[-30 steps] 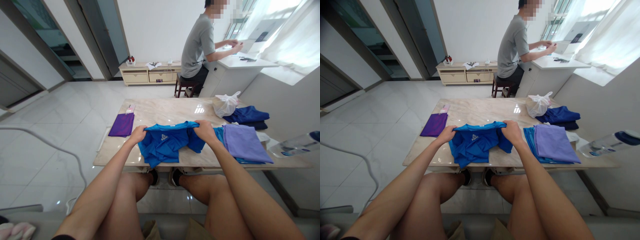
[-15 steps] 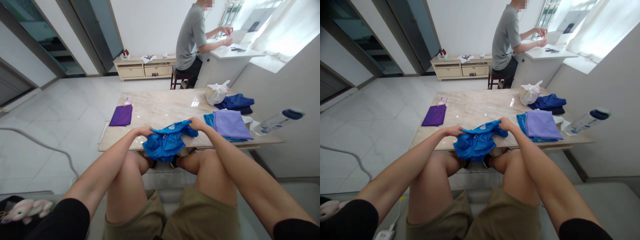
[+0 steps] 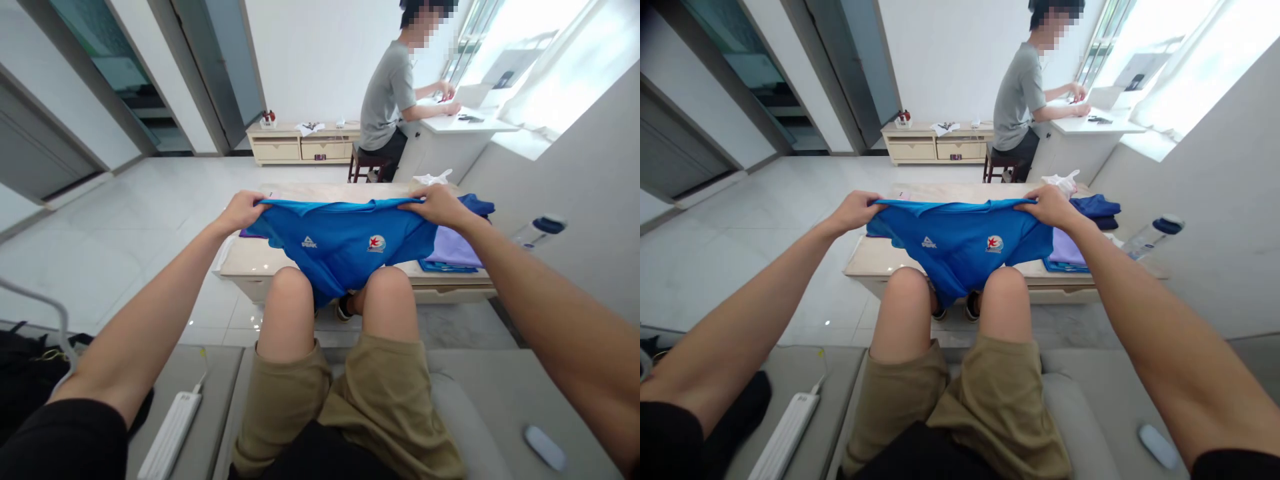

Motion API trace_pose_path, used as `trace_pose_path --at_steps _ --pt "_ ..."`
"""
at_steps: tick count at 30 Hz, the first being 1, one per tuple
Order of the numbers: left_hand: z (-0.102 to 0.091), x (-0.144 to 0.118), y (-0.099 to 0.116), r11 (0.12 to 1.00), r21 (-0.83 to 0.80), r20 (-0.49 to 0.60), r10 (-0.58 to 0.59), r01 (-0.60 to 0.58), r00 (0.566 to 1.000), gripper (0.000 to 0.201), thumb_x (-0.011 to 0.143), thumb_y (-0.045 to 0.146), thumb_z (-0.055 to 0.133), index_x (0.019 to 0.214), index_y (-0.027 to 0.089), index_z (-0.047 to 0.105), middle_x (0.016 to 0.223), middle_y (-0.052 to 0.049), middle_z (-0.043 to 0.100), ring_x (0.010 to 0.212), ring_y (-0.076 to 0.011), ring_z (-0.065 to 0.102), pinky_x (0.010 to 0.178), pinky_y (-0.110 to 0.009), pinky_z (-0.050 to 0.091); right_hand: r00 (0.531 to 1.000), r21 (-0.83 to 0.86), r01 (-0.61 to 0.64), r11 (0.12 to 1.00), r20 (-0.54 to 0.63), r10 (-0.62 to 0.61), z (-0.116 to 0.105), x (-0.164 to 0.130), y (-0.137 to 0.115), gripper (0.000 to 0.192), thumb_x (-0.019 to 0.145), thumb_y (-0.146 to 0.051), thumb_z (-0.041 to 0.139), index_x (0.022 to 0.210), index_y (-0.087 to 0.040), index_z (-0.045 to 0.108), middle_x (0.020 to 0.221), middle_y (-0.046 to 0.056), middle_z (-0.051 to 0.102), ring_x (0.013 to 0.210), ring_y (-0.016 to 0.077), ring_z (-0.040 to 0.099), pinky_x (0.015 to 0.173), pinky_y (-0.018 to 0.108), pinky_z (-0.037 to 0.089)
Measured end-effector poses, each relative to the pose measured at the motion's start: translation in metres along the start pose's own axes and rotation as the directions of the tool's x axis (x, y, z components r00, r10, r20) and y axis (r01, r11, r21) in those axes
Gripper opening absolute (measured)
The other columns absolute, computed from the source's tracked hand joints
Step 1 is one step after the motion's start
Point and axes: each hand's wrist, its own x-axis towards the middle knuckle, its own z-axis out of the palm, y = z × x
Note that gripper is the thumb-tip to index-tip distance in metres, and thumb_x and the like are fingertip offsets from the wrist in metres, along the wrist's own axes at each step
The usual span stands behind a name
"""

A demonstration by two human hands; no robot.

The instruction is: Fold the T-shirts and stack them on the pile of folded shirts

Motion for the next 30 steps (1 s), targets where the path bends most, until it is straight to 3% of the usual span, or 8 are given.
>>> trace_pose_path --at_steps 3,7,12,14,21,24,27,30 --pt "-0.020 -0.010 0.008 0.999 0.040 -0.056 0.037 -0.035 0.998 0.018 0.091 0.030 0.067 0.088 0.015 0.078 0.077 -0.001 0.073 0.078 -0.0172 0.057 0.070 -0.025 0.043 0.998 0.007 0.004 1.000 -0.056 -0.003 -0.011 -0.004 -0.008 0.034 0.091 -0.045 0.082 0.095 -0.013 0.087 0.084 0.007 0.080 0.080 0.0220 0.065 0.075 0.033 0.047" --pt "-0.037 -0.023 0.015 0.990 0.031 -0.173 0.138 -0.135 0.975 0.034 0.101 0.042 0.058 0.092 0.013 0.074 0.080 0.000 0.071 0.081 -0.0153 0.054 0.073 -0.025 0.042 0.956 0.017 0.062 0.998 -0.287 -0.054 -0.026 -0.013 -0.017 0.037 0.098 -0.049 0.073 0.096 -0.015 0.085 0.090 0.011 0.080 0.083 0.0225 0.063 0.077 0.034 0.048" --pt "-0.003 -0.036 -0.003 0.996 0.086 0.009 0.037 -0.038 0.999 0.037 0.095 0.044 0.059 0.066 0.021 0.060 0.059 0.001 0.056 0.071 -0.0179 0.054 0.067 -0.028 0.040 0.950 -0.012 0.047 0.999 -0.307 -0.048 0.006 -0.029 -0.009 0.029 0.095 -0.045 0.069 0.082 -0.022 0.081 0.077 0.007 0.077 0.081 0.0280 0.068 0.078 0.038 0.052" --pt "0.003 -0.039 -0.009 0.993 0.118 -0.037 0.012 -0.008 0.999 0.033 0.093 0.041 0.058 0.066 0.022 0.060 0.060 0.000 0.059 0.071 -0.0191 0.056 0.068 -0.029 0.040 0.942 -0.010 0.035 0.999 -0.333 -0.037 0.014 -0.035 -0.007 0.023 0.093 -0.039 0.067 0.085 -0.023 0.082 0.083 0.008 0.080 0.086 0.0301 0.071 0.082 0.040 0.055" --pt "-0.048 -0.069 0.021 0.988 0.112 -0.311 0.135 -0.105 0.941 0.038 0.103 0.050 0.058 0.105 0.017 0.076 0.089 -0.002 0.075 0.085 -0.0188 0.063 0.079 -0.028 0.051 0.854 -0.042 0.183 0.982 -0.489 -0.180 -0.034 -0.058 -0.028 0.023 0.096 -0.036 0.068 0.099 -0.019 0.085 0.089 0.009 0.078 0.085 0.0238 0.069 0.082 0.036 0.054" --pt "-0.042 -0.090 0.015 0.985 0.051 -0.056 0.166 -0.163 0.984 0.047 0.095 0.062 0.068 0.108 0.019 0.081 0.088 -0.002 0.077 0.078 -0.0178 0.064 0.073 -0.028 0.053 0.814 -0.051 0.197 0.979 -0.548 -0.193 -0.030 -0.073 -0.021 0.028 0.099 -0.041 0.067 0.091 -0.019 0.082 0.085 0.008 0.075 0.081 0.0223 0.067 0.078 0.035 0.053" --pt "-0.023 -0.104 -0.006 0.976 0.017 0.228 0.208 -0.218 0.951 0.047 0.092 0.066 0.068 0.084 0.022 0.081 0.078 -0.002 0.076 0.072 -0.0182 0.065 0.069 -0.028 0.052 0.858 -0.006 0.164 0.986 -0.492 -0.145 -0.004 -0.089 -0.004 0.032 0.099 -0.045 0.065 0.081 -0.022 0.078 0.082 0.007 0.075 0.078 0.0228 0.068 0.076 0.035 0.053" --pt "-0.023 -0.109 -0.011 0.976 0.037 0.153 0.208 -0.216 0.966 0.042 0.096 0.060 0.064 0.083 0.023 0.081 0.081 -0.003 0.078 0.075 -0.0194 0.068 0.071 -0.028 0.053 0.905 0.050 0.089 0.995 -0.422 -0.059 0.012 -0.097 0.005 0.033 0.099 -0.048 0.067 0.083 -0.022 0.080 0.071 0.003 0.071 0.065 0.0207 0.061 0.066 0.034 0.049"
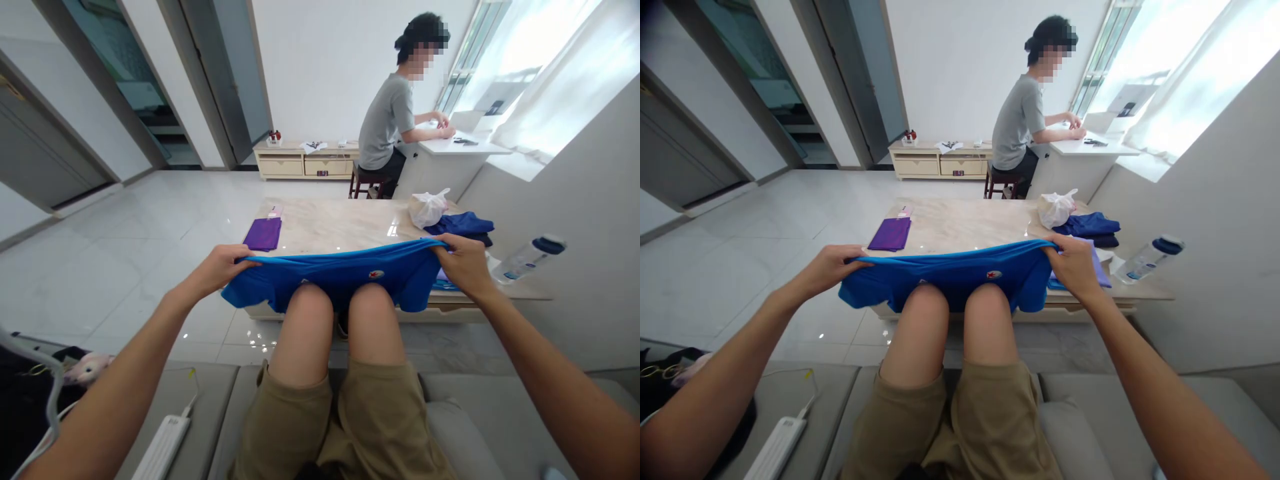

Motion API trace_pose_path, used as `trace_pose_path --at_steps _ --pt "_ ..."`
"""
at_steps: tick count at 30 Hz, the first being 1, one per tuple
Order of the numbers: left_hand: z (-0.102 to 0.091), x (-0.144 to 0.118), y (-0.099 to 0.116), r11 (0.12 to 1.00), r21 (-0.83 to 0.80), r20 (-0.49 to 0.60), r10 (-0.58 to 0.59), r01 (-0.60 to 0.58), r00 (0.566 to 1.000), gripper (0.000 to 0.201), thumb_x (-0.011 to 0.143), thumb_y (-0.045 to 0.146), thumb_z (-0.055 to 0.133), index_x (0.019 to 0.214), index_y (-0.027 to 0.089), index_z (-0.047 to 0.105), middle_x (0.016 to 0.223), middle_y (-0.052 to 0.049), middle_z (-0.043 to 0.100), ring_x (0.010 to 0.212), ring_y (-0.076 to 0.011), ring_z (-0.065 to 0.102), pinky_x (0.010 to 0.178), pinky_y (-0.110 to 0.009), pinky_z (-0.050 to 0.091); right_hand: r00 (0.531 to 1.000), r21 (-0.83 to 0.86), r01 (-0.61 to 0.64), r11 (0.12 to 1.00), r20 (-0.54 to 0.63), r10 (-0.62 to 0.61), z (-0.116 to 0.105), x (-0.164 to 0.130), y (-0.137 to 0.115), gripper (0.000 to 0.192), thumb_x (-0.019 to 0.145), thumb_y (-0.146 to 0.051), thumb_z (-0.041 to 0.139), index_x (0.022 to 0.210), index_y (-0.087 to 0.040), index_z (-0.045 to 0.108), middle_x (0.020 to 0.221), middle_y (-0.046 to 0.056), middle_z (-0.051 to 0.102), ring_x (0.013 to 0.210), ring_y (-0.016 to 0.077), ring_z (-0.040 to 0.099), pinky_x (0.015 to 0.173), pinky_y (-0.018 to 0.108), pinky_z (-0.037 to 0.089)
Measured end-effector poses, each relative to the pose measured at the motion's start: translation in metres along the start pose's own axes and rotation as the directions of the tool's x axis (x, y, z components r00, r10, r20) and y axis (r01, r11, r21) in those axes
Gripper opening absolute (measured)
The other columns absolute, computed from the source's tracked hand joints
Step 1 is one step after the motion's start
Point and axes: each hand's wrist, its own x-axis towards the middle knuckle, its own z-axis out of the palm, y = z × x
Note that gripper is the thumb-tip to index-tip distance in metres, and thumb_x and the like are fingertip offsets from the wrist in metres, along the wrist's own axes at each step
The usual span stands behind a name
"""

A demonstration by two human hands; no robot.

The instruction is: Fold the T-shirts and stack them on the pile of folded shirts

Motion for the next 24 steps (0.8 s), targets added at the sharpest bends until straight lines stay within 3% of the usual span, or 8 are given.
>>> trace_pose_path --at_steps 3,5,7,9,12,14,20,24 --pt "-0.016 -0.002 0.017 0.999 0.048 -0.229 0.001 0.011 0.973 0.036 0.098 0.054 0.065 0.089 0.023 0.081 0.084 -0.003 0.076 0.077 -0.0194 0.067 0.073 -0.029 0.054 0.987 0.046 -0.090 0.995 -0.131 0.095 -0.005 0.004 -0.005 0.038 0.099 -0.055 0.070 0.087 -0.021 0.081 0.064 0.001 0.063 0.058 0.0195 0.053 0.059 0.034 0.042" --pt "-0.019 -0.002 0.027 0.999 0.042 -0.317 0.025 -0.012 0.948 0.032 0.095 0.051 0.067 0.092 0.021 0.080 0.091 -0.006 0.078 0.084 -0.0210 0.069 0.079 -0.030 0.057 0.961 0.086 -0.115 0.990 -0.243 0.133 -0.007 0.008 -0.008 0.041 0.101 -0.060 0.068 0.088 -0.023 0.079 0.068 0.003 0.064 0.063 0.0218 0.055 0.061 0.035 0.044" --pt "-0.007 -0.002 0.029 1.000 -0.023 -0.263 -0.004 -0.003 0.965 0.027 0.090 0.046 0.068 0.092 0.022 0.080 0.098 -0.007 0.081 0.092 -0.0240 0.073 0.085 -0.033 0.060 0.951 0.097 -0.123 0.988 -0.274 0.145 -0.003 0.009 -0.007 0.045 0.103 -0.065 0.064 0.088 -0.024 0.076 0.072 0.005 0.066 0.068 0.0239 0.058 0.065 0.036 0.047" --pt "0.012 -0.001 0.022 0.991 -0.095 -0.173 -0.108 0.092 0.979 0.025 0.083 0.040 0.064 0.092 0.022 0.080 0.098 -0.007 0.084 0.094 -0.0263 0.077 0.085 -0.033 0.063 0.958 0.067 -0.144 0.987 -0.241 0.156 0.006 0.004 -0.002 0.050 0.102 -0.070 0.061 0.089 -0.024 0.076 0.069 0.003 0.065 0.066 0.0228 0.057 0.065 0.036 0.047" --pt "0.031 0.003 0.008 0.961 -0.137 -0.204 -0.264 0.239 0.943 0.033 0.078 0.035 0.058 0.095 0.023 0.083 0.093 -0.003 0.085 0.092 -0.0266 0.078 0.079 -0.030 0.063 0.965 -0.004 -0.153 0.988 -0.215 0.149 0.017 -0.003 0.007 0.056 0.100 -0.073 0.060 0.090 -0.020 0.078 0.063 0.001 0.063 0.057 0.0187 0.052 0.062 0.033 0.042" --pt "0.027 0.009 0.003 0.956 -0.148 -0.268 -0.284 0.252 0.920 0.035 0.077 0.035 0.058 0.096 0.022 0.084 0.091 -0.002 0.085 0.089 -0.0258 0.077 0.077 -0.030 0.063 0.968 -0.041 -0.113 0.993 -0.230 0.100 0.016 0.002 0.009 0.055 0.100 -0.070 0.060 0.091 -0.019 0.079 0.064 0.003 0.066 0.056 0.0175 0.052 0.063 0.032 0.041" --pt "-0.016 0.025 0.004 0.960 -0.206 -0.438 -0.263 0.190 0.859 0.025 0.085 0.042 0.067 0.091 0.021 0.080 0.084 -0.001 0.080 0.077 -0.0210 0.069 0.069 -0.032 0.059 0.925 -0.168 -0.023 0.985 -0.377 -0.043 -0.006 0.048 0.015 0.050 0.101 -0.064 0.057 0.088 -0.020 0.078 0.074 0.008 0.073 0.065 0.0215 0.063 0.069 0.034 0.045" --pt "-0.009 0.014 -0.011 0.955 -0.176 -0.397 -0.291 0.238 0.871 0.026 0.083 0.046 0.069 0.077 0.021 0.077 0.070 -0.001 0.074 0.066 -0.0183 0.062 0.058 -0.029 0.049 0.940 -0.326 -0.021 0.945 -0.328 -0.092 -0.002 0.037 0.040 0.058 0.101 -0.070 0.049 0.088 -0.023 0.079 0.071 0.011 0.075 0.061 0.0250 0.065 0.064 0.036 0.043"
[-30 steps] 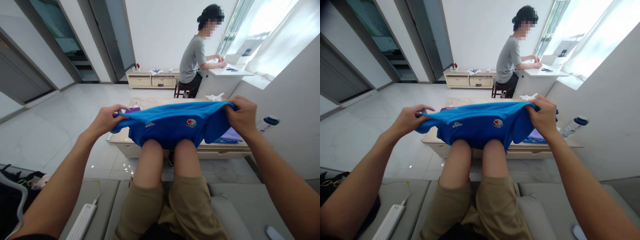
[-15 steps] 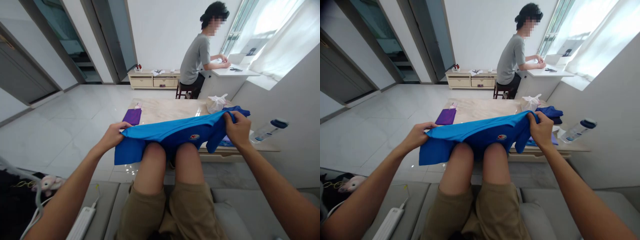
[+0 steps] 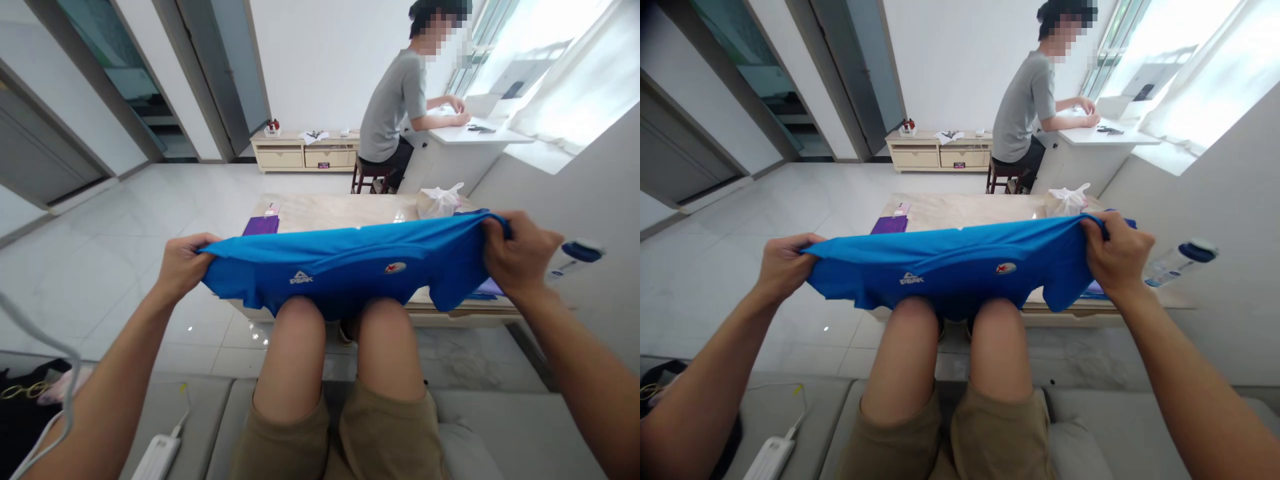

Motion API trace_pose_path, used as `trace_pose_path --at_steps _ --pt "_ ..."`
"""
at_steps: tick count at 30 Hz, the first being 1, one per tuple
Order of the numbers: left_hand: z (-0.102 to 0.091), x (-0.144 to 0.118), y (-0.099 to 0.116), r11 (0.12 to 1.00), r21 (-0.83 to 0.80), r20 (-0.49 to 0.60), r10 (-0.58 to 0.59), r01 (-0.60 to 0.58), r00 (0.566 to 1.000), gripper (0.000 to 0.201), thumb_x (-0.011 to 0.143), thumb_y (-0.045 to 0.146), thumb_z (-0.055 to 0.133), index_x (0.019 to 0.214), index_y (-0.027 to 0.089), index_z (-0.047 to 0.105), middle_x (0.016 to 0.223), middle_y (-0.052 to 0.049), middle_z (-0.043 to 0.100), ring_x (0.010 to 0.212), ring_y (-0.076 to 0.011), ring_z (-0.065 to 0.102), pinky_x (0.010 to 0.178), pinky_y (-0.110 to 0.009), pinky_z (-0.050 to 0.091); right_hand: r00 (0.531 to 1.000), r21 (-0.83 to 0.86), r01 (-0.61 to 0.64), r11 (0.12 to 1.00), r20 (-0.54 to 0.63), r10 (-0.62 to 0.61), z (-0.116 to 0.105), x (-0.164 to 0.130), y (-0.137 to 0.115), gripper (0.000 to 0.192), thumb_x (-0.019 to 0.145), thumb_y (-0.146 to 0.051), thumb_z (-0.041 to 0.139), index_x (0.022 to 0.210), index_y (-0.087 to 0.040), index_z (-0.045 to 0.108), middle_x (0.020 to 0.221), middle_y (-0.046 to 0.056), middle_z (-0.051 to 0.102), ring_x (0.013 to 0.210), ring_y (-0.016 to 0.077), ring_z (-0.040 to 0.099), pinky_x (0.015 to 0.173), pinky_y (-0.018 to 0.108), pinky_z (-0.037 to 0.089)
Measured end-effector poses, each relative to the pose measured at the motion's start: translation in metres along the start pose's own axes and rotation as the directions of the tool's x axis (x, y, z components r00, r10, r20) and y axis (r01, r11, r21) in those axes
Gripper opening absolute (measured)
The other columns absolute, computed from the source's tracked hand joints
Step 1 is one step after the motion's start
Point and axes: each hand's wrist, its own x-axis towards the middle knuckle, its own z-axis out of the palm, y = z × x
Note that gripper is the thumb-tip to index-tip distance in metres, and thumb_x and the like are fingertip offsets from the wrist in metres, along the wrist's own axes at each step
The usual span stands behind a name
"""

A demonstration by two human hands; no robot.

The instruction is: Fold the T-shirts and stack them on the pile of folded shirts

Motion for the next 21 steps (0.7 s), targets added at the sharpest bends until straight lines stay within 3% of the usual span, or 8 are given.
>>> trace_pose_path --at_steps 4,6,8,12,15,16,18,21 --pt "0.015 -0.019 -0.028 0.998 0.057 0.199 -0.017 0.006 0.980 0.033 0.085 0.052 0.068 0.071 0.024 0.076 0.064 -0.002 0.073 0.059 -0.0197 0.061 0.054 -0.029 0.047 0.985 -0.043 0.073 0.996 0.161 -0.066 0.013 -0.053 0.029 0.060 0.100 -0.074 0.046 0.085 -0.027 0.081 0.064 0.011 0.073 0.053 0.0262 0.063 0.055 0.036 0.037" --pt "0.026 -0.015 -0.039 0.997 0.080 0.244 -0.015 -0.005 0.970 0.036 0.089 0.056 0.065 0.075 0.025 0.077 0.067 -0.002 0.076 0.061 -0.0206 0.064 0.057 -0.029 0.050 0.976 -0.032 0.079 0.996 0.207 -0.070 0.029 -0.066 0.039 0.061 0.101 -0.075 0.046 0.083 -0.028 0.080 0.058 0.011 0.069 0.050 0.0267 0.062 0.054 0.036 0.034" --pt "0.042 0.008 -0.048 0.995 0.099 0.233 0.001 -0.025 0.973 0.039 0.092 0.058 0.062 0.080 0.025 0.079 0.073 -0.002 0.078 0.067 -0.0218 0.068 0.063 -0.029 0.053 0.967 -0.028 0.064 0.998 0.249 -0.055 0.056 -0.059 0.045 0.064 0.102 -0.076 0.044 0.083 -0.026 0.080 0.059 0.011 0.068 0.052 0.0273 0.062 0.055 0.036 0.034" --pt "0.091 0.091 -0.065 0.975 0.217 0.199 -0.005 -0.039 0.980 0.046 0.101 0.057 0.053 0.097 0.020 0.081 0.094 -0.008 0.083 0.090 -0.0278 0.076 0.082 -0.033 0.059 0.914 -0.113 -0.010 0.994 0.401 0.055 0.140 -0.001 0.041 0.061 0.107 -0.068 0.044 0.094 -0.018 0.079 0.077 0.016 0.075 0.069 0.0287 0.067 0.068 0.036 0.043" --pt "0.145 0.129 -0.082 0.888 0.454 0.205 -0.180 0.070 0.962 0.043 0.100 0.045 0.059 0.124 0.015 0.078 0.121 -0.018 0.082 0.114 -0.0367 0.076 0.098 -0.043 0.059 0.843 -0.154 -0.040 0.987 0.526 0.116 0.199 0.019 0.025 0.049 0.108 -0.051 0.055 0.127 -0.011 0.075 0.107 0.023 0.080 0.097 0.0324 0.072 0.089 0.042 0.051" --pt "0.166 0.128 -0.088 0.849 0.522 0.200 -0.219 0.085 0.955 0.050 0.098 0.043 0.064 0.136 0.012 0.073 0.131 -0.023 0.079 0.124 -0.0401 0.073 0.104 -0.046 0.058 0.817 -0.171 -0.020 0.985 0.566 0.115 0.212 0.013 0.018 0.049 0.108 -0.043 0.056 0.138 -0.008 0.071 0.121 0.027 0.078 0.110 0.0356 0.071 0.096 0.046 0.051" --pt "0.207 0.107 -0.098 0.831 0.556 0.232 -0.144 -0.010 0.962 0.060 0.102 0.041 0.060 0.152 0.007 0.063 0.154 -0.028 0.066 0.144 -0.0426 0.062 0.119 -0.052 0.051 0.766 -0.175 0.039 0.984 0.638 0.083 0.230 -0.020 0.002 0.054 0.107 -0.034 0.053 0.151 -0.004 0.063 0.146 0.032 0.068 0.135 0.0418 0.063 0.111 0.053 0.049" --pt "0.263 0.049 -0.113 0.868 0.466 0.376 -0.016 -0.173 0.927 0.066 0.109 0.042 0.050 0.165 0.007 0.051 0.176 -0.025 0.045 0.165 -0.0393 0.041 0.136 -0.054 0.033 0.655 -0.091 0.078 0.993 0.756 0.018 0.239 -0.099 -0.021 0.063 0.110 -0.038 0.043 0.164 -0.007 0.054 0.171 0.028 0.049 0.156 0.0437 0.047 0.126 0.058 0.040"
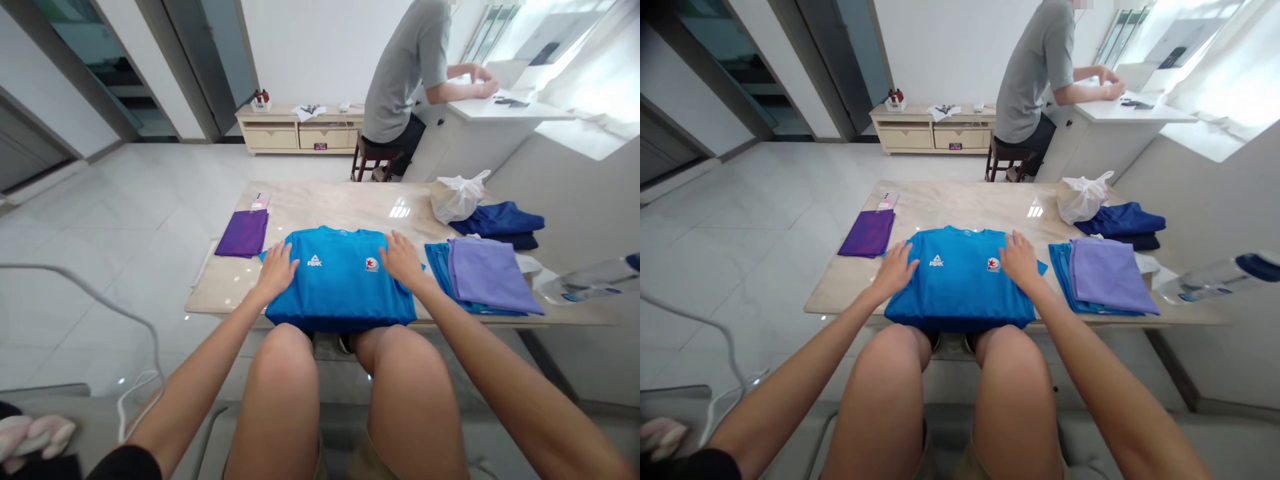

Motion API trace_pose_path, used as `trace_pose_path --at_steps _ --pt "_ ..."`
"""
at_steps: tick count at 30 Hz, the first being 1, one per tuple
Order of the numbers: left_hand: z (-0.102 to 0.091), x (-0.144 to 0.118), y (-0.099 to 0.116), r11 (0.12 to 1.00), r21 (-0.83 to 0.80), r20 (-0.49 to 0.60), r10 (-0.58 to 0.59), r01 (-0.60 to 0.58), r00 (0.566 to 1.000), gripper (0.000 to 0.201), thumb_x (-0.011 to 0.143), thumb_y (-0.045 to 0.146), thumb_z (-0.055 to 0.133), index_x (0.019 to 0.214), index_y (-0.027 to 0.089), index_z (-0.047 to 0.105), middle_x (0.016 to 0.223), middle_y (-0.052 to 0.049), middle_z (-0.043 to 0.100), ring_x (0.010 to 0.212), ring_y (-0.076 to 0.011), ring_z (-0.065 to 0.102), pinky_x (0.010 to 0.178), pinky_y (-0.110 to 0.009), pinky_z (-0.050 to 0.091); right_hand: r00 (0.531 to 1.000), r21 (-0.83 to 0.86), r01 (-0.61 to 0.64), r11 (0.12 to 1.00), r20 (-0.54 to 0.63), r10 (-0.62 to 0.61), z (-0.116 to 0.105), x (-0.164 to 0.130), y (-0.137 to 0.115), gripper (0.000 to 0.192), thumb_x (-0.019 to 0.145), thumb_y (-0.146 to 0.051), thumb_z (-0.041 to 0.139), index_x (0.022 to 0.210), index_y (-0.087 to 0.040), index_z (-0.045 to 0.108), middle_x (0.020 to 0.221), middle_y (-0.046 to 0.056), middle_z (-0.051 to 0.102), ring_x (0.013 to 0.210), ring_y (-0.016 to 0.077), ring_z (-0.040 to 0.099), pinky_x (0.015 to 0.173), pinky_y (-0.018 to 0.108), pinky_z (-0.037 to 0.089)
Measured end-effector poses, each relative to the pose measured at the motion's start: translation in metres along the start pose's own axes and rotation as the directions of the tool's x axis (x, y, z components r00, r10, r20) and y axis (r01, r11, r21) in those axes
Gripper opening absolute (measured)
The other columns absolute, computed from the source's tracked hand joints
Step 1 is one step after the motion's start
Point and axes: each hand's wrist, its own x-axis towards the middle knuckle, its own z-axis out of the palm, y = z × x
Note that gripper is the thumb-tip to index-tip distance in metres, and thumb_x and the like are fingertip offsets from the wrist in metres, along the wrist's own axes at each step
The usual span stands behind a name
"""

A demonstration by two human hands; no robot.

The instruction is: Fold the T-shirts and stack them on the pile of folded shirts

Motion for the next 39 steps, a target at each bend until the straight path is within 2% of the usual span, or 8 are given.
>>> trace_pose_path --at_steps 4,8,15,20,23,28,34,39 --pt "0.063 -0.038 0.012 1.000 -0.025 0.068 0.008 -0.006 0.998 0.072 0.112 0.050 0.043 0.174 0.014 0.043 0.184 -0.019 0.034 0.171 -0.0393 0.030 0.139 -0.063 0.025 0.988 0.027 -0.080 0.996 0.136 0.076 0.065 -0.056 -0.018 0.074 0.114 -0.052 0.029 0.173 -0.011 0.044 0.183 0.021 0.034 0.170 0.0423 0.028 0.135 0.062 0.028" --pt "0.080 -0.041 0.005 0.998 0.006 0.010 -0.065 0.065 0.998 0.075 0.112 0.055 0.041 0.176 0.017 0.042 0.183 -0.017 0.035 0.172 -0.0408 0.026 0.140 -0.064 0.022 0.988 0.035 -0.094 0.995 0.127 0.089 0.085 -0.062 -0.011 0.075 0.114 -0.055 0.028 0.179 -0.018 0.035 0.186 0.016 0.028 0.173 0.0390 0.023 0.138 0.065 0.020" --pt "0.079 0.004 0.004 0.993 0.028 -0.006 -0.118 0.119 0.993 0.076 0.112 0.054 0.040 0.175 0.013 0.044 0.185 -0.019 0.030 0.172 -0.0476 0.022 0.139 -0.068 0.020 0.989 0.034 -0.066 0.997 0.135 0.061 0.089 -0.005 0.002 0.077 0.116 -0.058 0.024 0.178 -0.015 0.037 0.187 0.014 0.023 0.175 0.0347 0.019 0.140 0.061 0.016" --pt "0.084 0.037 -0.002 0.988 0.000 -0.024 -0.152 0.152 0.988 0.075 0.111 0.056 0.041 0.176 0.018 0.044 0.185 -0.016 0.033 0.173 -0.0453 0.023 0.139 -0.069 0.019 0.987 0.034 -0.054 0.998 0.154 0.048 0.096 0.036 0.006 0.076 0.116 -0.057 0.025 0.178 -0.016 0.037 0.187 0.013 0.023 0.175 0.0333 0.019 0.140 0.060 0.016" --pt "0.083 0.042 -0.004 0.986 -0.032 -0.059 -0.167 0.165 0.984 0.076 0.112 0.053 0.039 0.178 0.015 0.038 0.185 -0.017 0.031 0.173 -0.0420 0.022 0.140 -0.064 0.020 0.995 0.029 -0.044 0.999 0.096 0.041 0.093 0.040 0.001 0.073 0.116 -0.052 0.025 0.176 -0.013 0.040 0.186 0.016 0.026 0.175 0.0356 0.018 0.140 0.066 0.009" --pt "0.075 0.013 -0.013 0.991 -0.083 -0.156 -0.113 0.101 0.981 0.075 0.114 0.046 0.033 0.179 0.010 0.028 0.184 -0.021 0.033 0.174 -0.0355 0.024 0.142 -0.060 0.017 0.999 0.014 0.006 1.000 -0.043 -0.005 0.082 -0.004 0.003 0.073 0.116 -0.046 0.026 0.177 -0.007 0.036 0.186 0.021 0.024 0.175 0.0355 0.017 0.140 0.064 0.012" --pt "0.067 -0.040 -0.026 0.979 -0.079 -0.077 -0.194 0.188 0.978 0.078 0.111 0.048 0.032 0.178 0.007 0.031 0.183 -0.023 0.032 0.172 -0.0384 0.027 0.140 -0.061 0.023 0.980 0.005 -0.153 0.988 0.126 0.151 0.073 -0.079 0.037 0.078 0.115 -0.051 0.025 0.178 -0.006 0.031 0.187 0.020 0.021 0.174 0.0390 0.019 0.138 0.063 0.022" --pt "0.049 -0.063 -0.026 0.976 0.030 -0.011 -0.213 0.214 0.977 0.074 0.109 0.048 0.033 0.173 0.013 0.045 0.179 -0.022 0.041 0.169 -0.0424 0.035 0.136 -0.072 0.022 0.952 -0.032 -0.155 0.987 0.262 0.158 0.047 -0.095 0.048 0.072 0.116 -0.050 0.027 0.179 -0.016 0.035 0.187 0.017 0.023 0.173 0.0375 0.022 0.137 0.064 0.023"
